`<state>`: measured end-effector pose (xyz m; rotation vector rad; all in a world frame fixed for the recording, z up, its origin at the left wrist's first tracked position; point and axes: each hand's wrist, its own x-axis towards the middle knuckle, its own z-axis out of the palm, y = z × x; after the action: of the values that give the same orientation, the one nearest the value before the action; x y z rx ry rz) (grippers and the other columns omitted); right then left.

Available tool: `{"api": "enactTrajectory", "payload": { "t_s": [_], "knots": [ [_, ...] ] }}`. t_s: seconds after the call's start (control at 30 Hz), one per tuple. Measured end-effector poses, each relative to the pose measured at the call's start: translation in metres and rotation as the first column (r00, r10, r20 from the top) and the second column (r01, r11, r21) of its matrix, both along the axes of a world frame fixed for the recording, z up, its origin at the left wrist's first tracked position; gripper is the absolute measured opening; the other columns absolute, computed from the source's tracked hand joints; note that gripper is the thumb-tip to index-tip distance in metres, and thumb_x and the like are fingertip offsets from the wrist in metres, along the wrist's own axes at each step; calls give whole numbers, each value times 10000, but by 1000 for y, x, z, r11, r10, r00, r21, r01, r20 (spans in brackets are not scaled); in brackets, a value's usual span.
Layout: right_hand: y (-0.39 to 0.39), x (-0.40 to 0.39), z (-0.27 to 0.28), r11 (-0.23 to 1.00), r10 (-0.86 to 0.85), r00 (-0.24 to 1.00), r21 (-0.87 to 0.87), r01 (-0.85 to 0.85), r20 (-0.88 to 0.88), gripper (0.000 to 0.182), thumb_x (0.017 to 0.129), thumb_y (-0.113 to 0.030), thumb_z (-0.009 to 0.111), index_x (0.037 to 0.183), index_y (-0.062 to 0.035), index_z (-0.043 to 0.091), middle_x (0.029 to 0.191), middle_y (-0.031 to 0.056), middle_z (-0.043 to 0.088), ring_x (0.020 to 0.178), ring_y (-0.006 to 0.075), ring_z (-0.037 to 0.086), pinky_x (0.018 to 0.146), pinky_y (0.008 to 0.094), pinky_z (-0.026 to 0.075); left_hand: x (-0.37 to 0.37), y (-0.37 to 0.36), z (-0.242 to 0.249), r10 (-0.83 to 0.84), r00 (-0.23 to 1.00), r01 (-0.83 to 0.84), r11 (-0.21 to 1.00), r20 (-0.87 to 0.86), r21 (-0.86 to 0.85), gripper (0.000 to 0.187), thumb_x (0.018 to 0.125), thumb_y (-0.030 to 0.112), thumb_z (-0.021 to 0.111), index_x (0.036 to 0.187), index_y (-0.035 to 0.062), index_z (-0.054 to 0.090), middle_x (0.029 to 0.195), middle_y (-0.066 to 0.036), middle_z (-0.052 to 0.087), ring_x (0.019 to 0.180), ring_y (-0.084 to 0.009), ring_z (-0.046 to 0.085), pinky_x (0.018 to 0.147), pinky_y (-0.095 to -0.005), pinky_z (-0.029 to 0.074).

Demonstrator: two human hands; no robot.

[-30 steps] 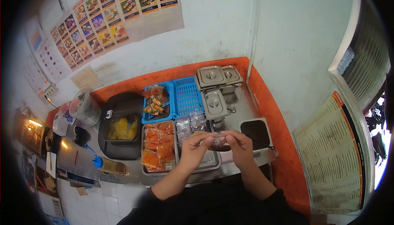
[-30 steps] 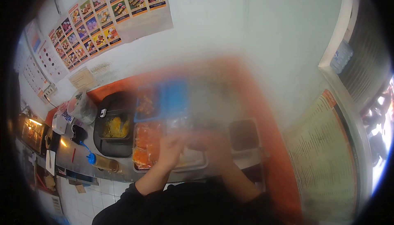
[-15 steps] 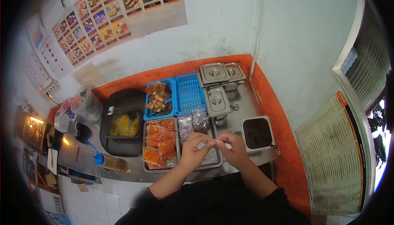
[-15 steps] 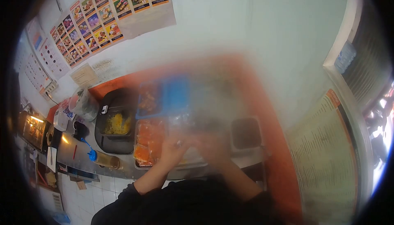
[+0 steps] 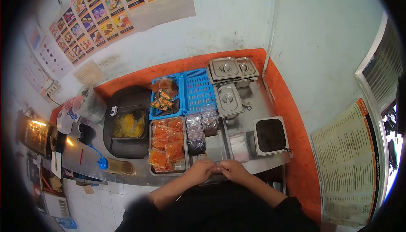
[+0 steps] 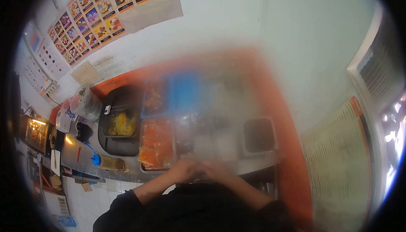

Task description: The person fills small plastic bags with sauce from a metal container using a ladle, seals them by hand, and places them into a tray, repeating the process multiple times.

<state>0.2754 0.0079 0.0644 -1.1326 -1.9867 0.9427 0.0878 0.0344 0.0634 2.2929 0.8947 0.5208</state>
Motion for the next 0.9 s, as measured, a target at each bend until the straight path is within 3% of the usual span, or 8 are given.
{"api": "enactTrajectory", "payload": {
  "t_s": [0.17, 0.23, 0.37, 0.43, 0.57, 0.6, 0.73, 0.9],
  "knots": [
    [-3, 13, -14, 951, -104, 973, -307, 37, -205, 153, 816, -164, 584, 928, -64, 604, 589, -14, 474, 554, 48, 415, 503, 212, 355, 0, 22, 23, -63, 997, 64, 998, 49, -29, 88, 769, 108, 542, 832, 54, 571, 752, -148, 567, 725, -330, 552, 655, -406, 433],
    [-3, 18, -18, 886, -342, 913, -401, 234, -223, 185, 817, -161, 581, 980, -77, 608, 602, -41, 472, 563, 33, 422, 496, 196, 350, -2, 48, 24, -66, 996, 69, 996, 54, -64, 93, 759, 146, 568, 816, 77, 592, 753, -132, 577, 699, -316, 561, 641, -388, 440],
    [-1, 37, -52, 860, -397, 913, -387, 334, -95, 176, 815, -162, 578, 966, -78, 613, 593, -22, 481, 551, 49, 428, 505, 209, 368, 11, 122, 5, 194, 940, -181, 981, -282, 71, 91, 724, 227, 614, 777, 154, 622, 754, -82, 562, 782, -279, 556, 660, -378, 436],
    [4, 44, -67, 901, -381, 914, -167, 401, 139, 191, 800, -147, 581, 976, -80, 612, 618, 25, 515, 550, 97, 470, 520, 240, 396, 12, 157, -27, 220, 937, -197, 974, -273, 109, 77, 723, 227, 608, 769, 168, 626, 784, -69, 557, 813, -274, 547, 683, -403, 428],
    [22, 40, -53, 866, -488, 850, -9, 499, 196, 185, 770, -134, 594, 945, -77, 615, 713, 87, 553, 620, 197, 538, 584, 299, 436, 12, 200, -99, 346, 876, -288, 934, -336, 211, 63, 725, 223, 588, 753, 188, 632, 877, -50, 547, 884, -265, 530, 738, -458, 403],
    [29, 39, -53, 842, -536, 813, 76, 534, 227, 167, 762, -128, 591, 917, -71, 611, 761, 101, 555, 678, 237, 548, 620, 326, 442, 19, 191, -60, 393, 842, -328, 917, -371, 226, 135, 729, 219, 573, 849, 186, 625, 897, -60, 554, 915, -268, 526, 758, -453, 401],
    [42, 40, -96, 751, -657, 673, 374, 544, 340, 125, 753, -114, 576, 861, -53, 587, 828, 121, 547, 791, 307, 551, 695, 383, 443, 18, 187, -61, 509, 807, -438, 856, -300, 273, 240, 727, 228, 587, 960, 174, 593, 924, -70, 560, 932, -278, 524, 763, -453, 400],
    [50, 40, -105, 781, -622, 681, 242, 576, 386, 129, 741, -75, 577, 867, -50, 572, 812, 125, 543, 778, 313, 552, 679, 388, 444, 11, 164, -32, 560, 829, -549, 812, 1, 196, 294, 742, 264, 616, 991, 120, 555, 916, -112, 559, 862, -291, 545, 709, -394, 430]
  ]
}}
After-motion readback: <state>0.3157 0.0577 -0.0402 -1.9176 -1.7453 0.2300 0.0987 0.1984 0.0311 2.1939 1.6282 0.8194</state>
